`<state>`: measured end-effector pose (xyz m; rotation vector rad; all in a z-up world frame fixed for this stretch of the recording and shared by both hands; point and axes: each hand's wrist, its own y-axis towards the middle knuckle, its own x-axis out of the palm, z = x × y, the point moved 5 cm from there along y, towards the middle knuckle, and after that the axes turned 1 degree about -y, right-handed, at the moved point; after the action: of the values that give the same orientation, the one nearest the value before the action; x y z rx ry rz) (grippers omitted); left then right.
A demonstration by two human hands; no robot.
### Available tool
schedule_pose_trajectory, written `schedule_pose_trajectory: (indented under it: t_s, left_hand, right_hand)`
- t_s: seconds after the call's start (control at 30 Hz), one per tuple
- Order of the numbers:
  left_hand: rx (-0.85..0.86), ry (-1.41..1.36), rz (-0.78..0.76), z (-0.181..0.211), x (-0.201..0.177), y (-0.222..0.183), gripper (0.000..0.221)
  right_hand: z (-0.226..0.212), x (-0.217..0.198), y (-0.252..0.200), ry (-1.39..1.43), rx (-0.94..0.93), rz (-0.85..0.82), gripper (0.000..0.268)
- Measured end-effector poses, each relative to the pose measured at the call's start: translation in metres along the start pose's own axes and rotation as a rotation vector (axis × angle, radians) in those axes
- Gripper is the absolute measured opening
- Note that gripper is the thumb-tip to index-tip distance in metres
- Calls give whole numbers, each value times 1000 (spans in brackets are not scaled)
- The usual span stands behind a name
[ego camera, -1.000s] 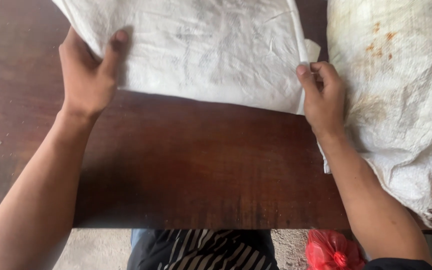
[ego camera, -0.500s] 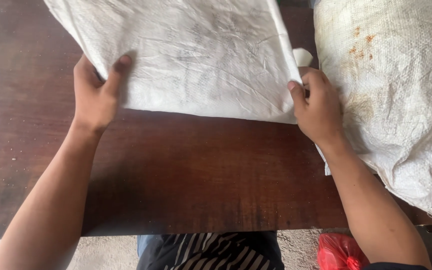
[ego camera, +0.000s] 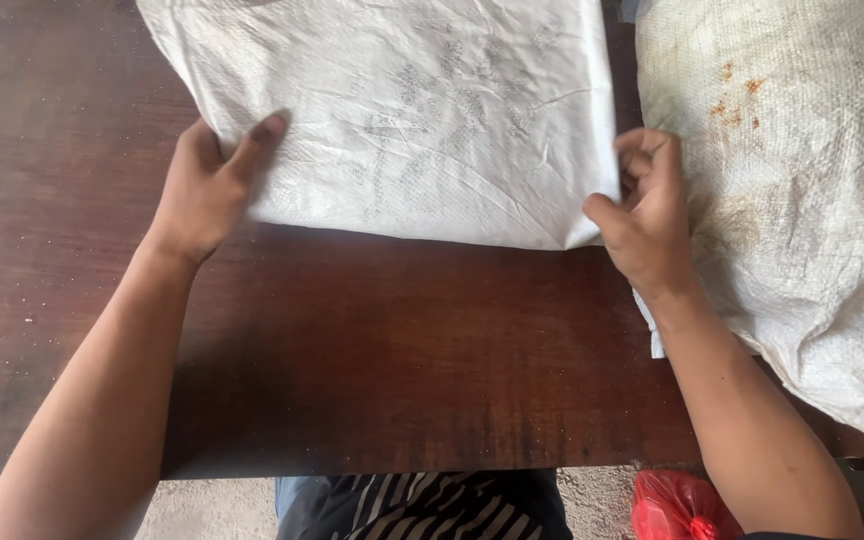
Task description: Folding and flattening large woven plastic bags on a table.
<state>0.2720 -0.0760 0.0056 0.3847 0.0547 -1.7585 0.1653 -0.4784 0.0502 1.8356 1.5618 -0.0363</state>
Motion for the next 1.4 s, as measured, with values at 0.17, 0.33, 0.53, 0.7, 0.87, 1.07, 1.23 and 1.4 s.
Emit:
schedule_pose_trajectory:
  t_s: [0.17, 0.33, 0.53, 0.7, 0.87, 1.07, 1.23, 1.4]
  left_hand:
    - [-18, 70, -58, 4, 6, -1, 63]
    - [6, 1, -97, 6, 8, -2, 51]
    - [-129, 155, -130, -2, 8, -1, 44]
    - [-126, 64, -66, -22, 5, 6, 58]
    - [-63, 121, -48, -10, 6, 5, 45]
    - [134, 25, 53, -4, 0, 7, 41]
    - [290, -41, 182, 1, -8, 2, 36]
    - [483, 14, 385, -16, -27, 2, 38]
  right_hand:
    - [14, -3, -6, 96, 190, 29, 46]
    - [20, -1, -5, -5, 468, -75, 38]
    - [26, 2, -9, -117, 539, -224, 36]
    - [25, 5, -10, -196, 422, -291, 24]
    - [19, 8, -8, -218, 328, -357, 32]
    - [-5, 8, -10, -282, 313, -275, 33]
    - [-28, 4, -13, -531, -261, -87, 25]
    - [-19, 6, -10, -296, 203, -112, 63]
